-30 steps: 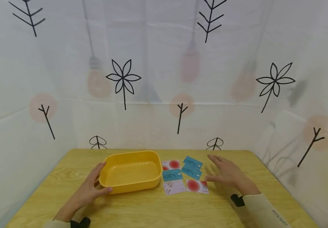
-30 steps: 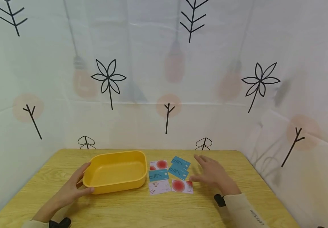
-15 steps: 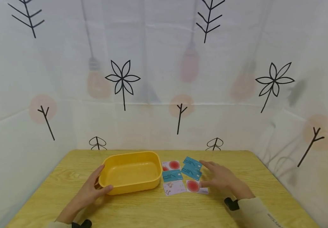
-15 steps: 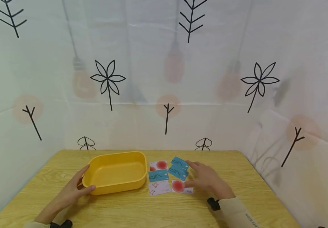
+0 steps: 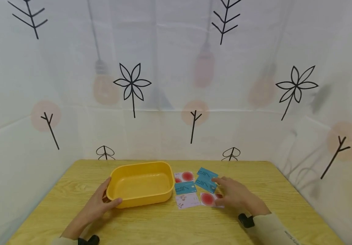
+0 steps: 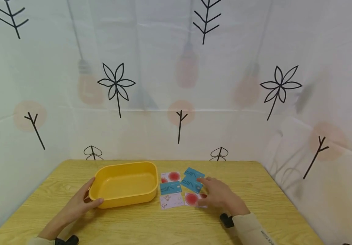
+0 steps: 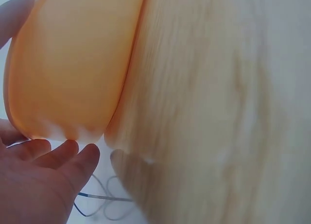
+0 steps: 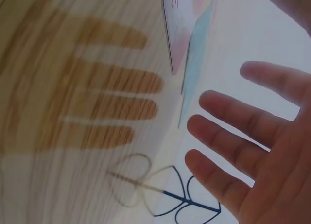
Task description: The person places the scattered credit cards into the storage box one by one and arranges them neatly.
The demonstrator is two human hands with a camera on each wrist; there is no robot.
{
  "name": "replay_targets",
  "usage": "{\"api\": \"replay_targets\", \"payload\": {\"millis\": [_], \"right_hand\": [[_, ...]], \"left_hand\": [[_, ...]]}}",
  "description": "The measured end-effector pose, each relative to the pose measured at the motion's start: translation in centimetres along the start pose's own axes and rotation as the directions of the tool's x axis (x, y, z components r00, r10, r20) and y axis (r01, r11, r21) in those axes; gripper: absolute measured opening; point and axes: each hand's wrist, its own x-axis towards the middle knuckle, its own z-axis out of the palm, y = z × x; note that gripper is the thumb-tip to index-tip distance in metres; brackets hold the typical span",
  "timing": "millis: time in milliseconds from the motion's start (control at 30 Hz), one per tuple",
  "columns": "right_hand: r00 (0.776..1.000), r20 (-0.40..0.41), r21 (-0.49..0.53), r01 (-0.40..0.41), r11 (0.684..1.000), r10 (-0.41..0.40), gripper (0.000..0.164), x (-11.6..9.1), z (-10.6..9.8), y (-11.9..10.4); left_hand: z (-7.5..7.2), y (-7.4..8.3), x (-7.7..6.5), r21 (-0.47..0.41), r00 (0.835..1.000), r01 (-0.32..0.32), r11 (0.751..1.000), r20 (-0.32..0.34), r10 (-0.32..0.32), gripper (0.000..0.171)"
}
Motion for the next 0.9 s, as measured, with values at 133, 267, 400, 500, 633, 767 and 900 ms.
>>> {"api": "replay_targets", "payload": {"millis": [133,267,400,500,633,767,900], "right_hand": [[1.0,0.017,0.016,-0.012,1.0,0.012,0.085,-0.2,0.14,-0.16],[0.999,0.034,0.06,0.013,0.998,-0.016,0.085,-0.3,0.16,-0.14],[0.997,0.05,0.099,0.056,0.994,-0.061,0.077,-0.29,0.15,0.01],[0.994,0.06,0.115,0.079,0.99,-0.086,0.069,-0.27,0.2,0.18],[0.992,0.072,0.134,0.097,0.986,-0.107,0.062,-0.23,0.3,0.35],[0.988,0.073,0.162,0.122,0.979,-0.135,0.057,-0.13,0.24,0.38],[0.983,0.076,0.173,0.154,0.973,-0.169,0.047,-0.04,0.16,0.37]], "left_hand": [[0.03,-0.17,0.04,0.021,1.0,0.014,1.0,-0.003,-0.014,0.098],[-0.02,-0.21,0.09,0.036,0.999,0.034,0.999,-0.005,-0.034,0.099],[0.04,-0.23,0.08,0.032,0.999,0.045,0.998,-0.002,-0.045,0.1],[0.14,-0.21,0.05,0.013,0.999,0.047,0.999,0.003,-0.047,0.099],[0.16,-0.16,0.05,-0.004,0.999,0.036,0.999,0.007,-0.036,0.098],[0.12,-0.17,0.05,0.004,0.999,0.032,0.999,0.004,-0.032,0.097],[0.12,-0.28,0.11,0.008,0.999,0.039,0.999,0.008,-0.039,0.098]]}}
